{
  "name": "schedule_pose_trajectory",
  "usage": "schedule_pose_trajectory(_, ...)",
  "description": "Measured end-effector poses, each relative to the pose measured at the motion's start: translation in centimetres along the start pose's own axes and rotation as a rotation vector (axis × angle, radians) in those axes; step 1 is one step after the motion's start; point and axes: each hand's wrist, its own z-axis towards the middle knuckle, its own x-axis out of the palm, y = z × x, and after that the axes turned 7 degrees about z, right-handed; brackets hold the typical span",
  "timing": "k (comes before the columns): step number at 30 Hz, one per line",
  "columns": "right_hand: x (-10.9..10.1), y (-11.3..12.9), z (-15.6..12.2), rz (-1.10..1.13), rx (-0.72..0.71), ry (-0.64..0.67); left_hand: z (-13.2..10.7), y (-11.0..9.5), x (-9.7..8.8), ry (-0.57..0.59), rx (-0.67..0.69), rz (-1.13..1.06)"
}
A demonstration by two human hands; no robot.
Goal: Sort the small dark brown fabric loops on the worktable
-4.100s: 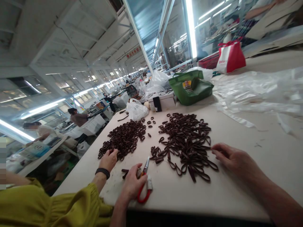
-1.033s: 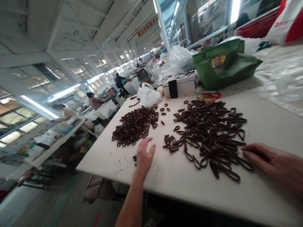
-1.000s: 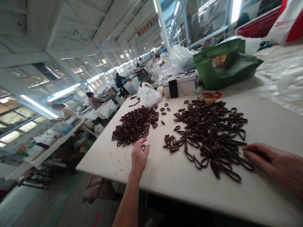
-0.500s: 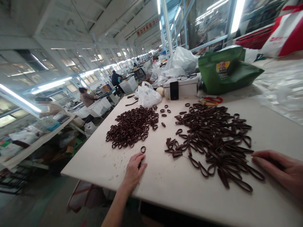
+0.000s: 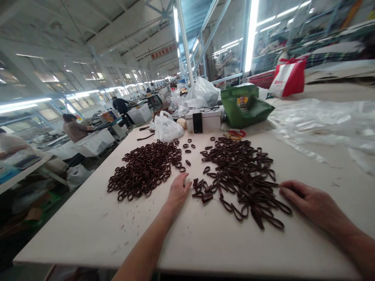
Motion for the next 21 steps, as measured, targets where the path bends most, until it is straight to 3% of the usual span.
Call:
schedule_pose_trajectory(13, -0.2, 1.5, -0.5, 0.005, 0.002, 0.017, 1.6, -9.1, 4.5, 0.129, 0.221, -0.101)
schedule_pose_trajectory(17, -0.1, 0.7, -0.2, 0.012, -0.005, 0.006, 2.5, -12.0, 5.8, 0.146, 0.303, -0.102)
schedule_pose_trajectory(21, 0.2, -0.6, 0.7, 0.019, 0.005, -0.007, 4.2, -12.8, 6.1, 0.115, 0.34, -0.078)
